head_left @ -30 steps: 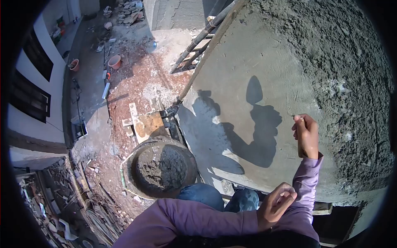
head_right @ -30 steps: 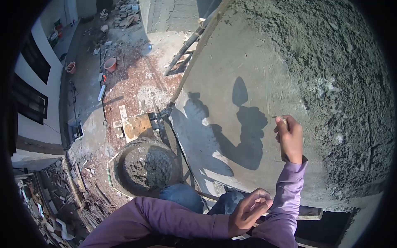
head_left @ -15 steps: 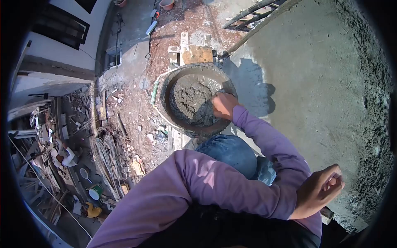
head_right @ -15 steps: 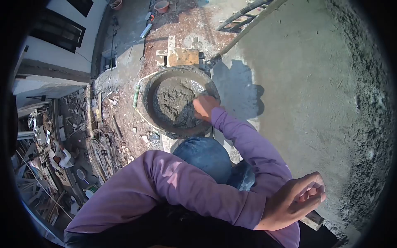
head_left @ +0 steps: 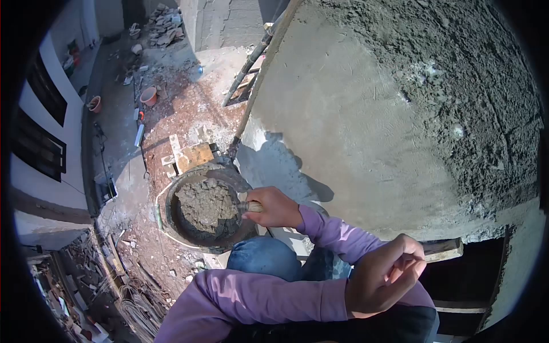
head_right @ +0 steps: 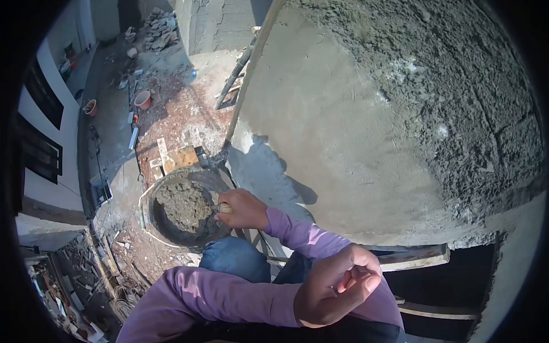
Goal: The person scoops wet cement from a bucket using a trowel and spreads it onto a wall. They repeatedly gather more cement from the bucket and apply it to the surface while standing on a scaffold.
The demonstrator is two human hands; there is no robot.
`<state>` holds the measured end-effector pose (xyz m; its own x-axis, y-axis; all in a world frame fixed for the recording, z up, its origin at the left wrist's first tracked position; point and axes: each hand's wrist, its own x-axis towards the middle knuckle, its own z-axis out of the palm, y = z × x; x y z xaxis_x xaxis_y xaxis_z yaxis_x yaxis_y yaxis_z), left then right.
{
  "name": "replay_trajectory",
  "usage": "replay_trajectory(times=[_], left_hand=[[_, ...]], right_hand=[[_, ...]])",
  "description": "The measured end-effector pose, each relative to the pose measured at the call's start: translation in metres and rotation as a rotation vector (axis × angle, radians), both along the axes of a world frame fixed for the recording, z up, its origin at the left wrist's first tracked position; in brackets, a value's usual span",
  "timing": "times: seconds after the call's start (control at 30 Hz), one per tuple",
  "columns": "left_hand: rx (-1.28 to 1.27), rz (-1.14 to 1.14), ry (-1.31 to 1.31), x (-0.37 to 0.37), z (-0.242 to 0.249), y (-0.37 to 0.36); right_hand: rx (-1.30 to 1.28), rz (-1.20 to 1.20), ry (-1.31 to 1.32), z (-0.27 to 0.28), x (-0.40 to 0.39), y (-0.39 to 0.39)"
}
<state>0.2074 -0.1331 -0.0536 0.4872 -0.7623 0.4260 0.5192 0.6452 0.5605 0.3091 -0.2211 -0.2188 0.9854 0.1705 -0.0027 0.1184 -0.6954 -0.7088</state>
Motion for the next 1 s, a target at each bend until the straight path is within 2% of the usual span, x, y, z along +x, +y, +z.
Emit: replay_trajectory(times=[0.03,0.17,0.23,0.3,0.37,0.4,0.43,0.5,0.53,0.57,0.6,0.63,0.67,0.73,0.8,0.83,0.87,0.93,0.97,1.0], left_hand=[[-0.058,0.088,-0.116,-0.002,-0.001,0.006],[-0.201,0.2,-0.268,-0.02,0.003,0.014],[-0.207,0.163,-0.319,-0.027,-0.001,0.013],[-0.197,0.107,-0.349,-0.032,-0.003,0.012],[-0.135,0.05,-0.338,-0.035,-0.001,0.013],[-0.108,0.023,-0.332,-0.036,0.0,0.013],[-0.107,0.002,-0.344,-0.038,0.0,0.012],[-0.096,-0.017,-0.341,-0.043,0.0,0.01],[-0.084,0.0,-0.371,-0.045,0.0,0.009],[-0.072,0.018,-0.403,-0.045,-0.001,0.008],[-0.118,0.114,-0.41,-0.045,-0.005,0.005],[-0.153,0.163,-0.396,-0.04,-0.005,0.0],[-0.181,0.185,-0.396,-0.035,-0.006,-0.003],[-0.228,0.151,-0.379,-0.035,-0.007,-0.002],[-0.195,0.171,-0.385,-0.028,-0.005,-0.007],[-0.166,0.189,-0.387,-0.026,-0.006,-0.008],[-0.11,0.168,-0.39,-0.028,-0.009,-0.013],[-0.007,0.162,-0.396,-0.023,-0.012,-0.015],[0.027,0.193,-0.373,-0.023,-0.014,-0.018],[0.029,0.207,-0.26,-0.023,-0.012,-0.019]], right_hand=[[-0.048,-0.013,-0.039,0.033,-0.002,-0.01],[-0.168,0.04,-0.155,0.153,-0.001,-0.03],[-0.101,0.018,-0.145,0.229,-0.008,-0.042],[0.344,-0.057,0.018,0.264,-0.012,-0.07],[0.465,-0.101,0.04,0.297,-0.016,-0.111],[0.496,-0.049,0.034,0.304,-0.013,-0.149],[0.53,0.0,0.034,0.301,-0.015,-0.191],[0.501,-0.426,-0.064,0.291,-0.036,-0.262],[0.299,-0.756,-0.201,0.289,-0.062,-0.281],[0.176,-0.976,-0.388,0.283,-0.107,-0.277],[0.136,-1.126,-0.518,0.283,-0.157,-0.236],[-0.055,-1.174,-0.577,0.276,-0.209,-0.228],[-0.055,-1.194,-0.598,0.267,-0.236,-0.205],[-0.101,-1.308,-0.368,0.251,-0.234,-0.155],[-0.285,-1.187,-0.062,0.224,-0.218,-0.155],[-0.563,-1.057,0.02,0.202,-0.199,-0.156],[-0.644,-0.856,-0.026,0.177,-0.172,-0.144],[-0.593,-0.603,-0.084,0.106,-0.121,-0.123],[-0.549,-0.486,-0.011,0.076,-0.094,-0.107],[-0.598,-0.288,-0.018,0.048,-0.069,-0.09]])
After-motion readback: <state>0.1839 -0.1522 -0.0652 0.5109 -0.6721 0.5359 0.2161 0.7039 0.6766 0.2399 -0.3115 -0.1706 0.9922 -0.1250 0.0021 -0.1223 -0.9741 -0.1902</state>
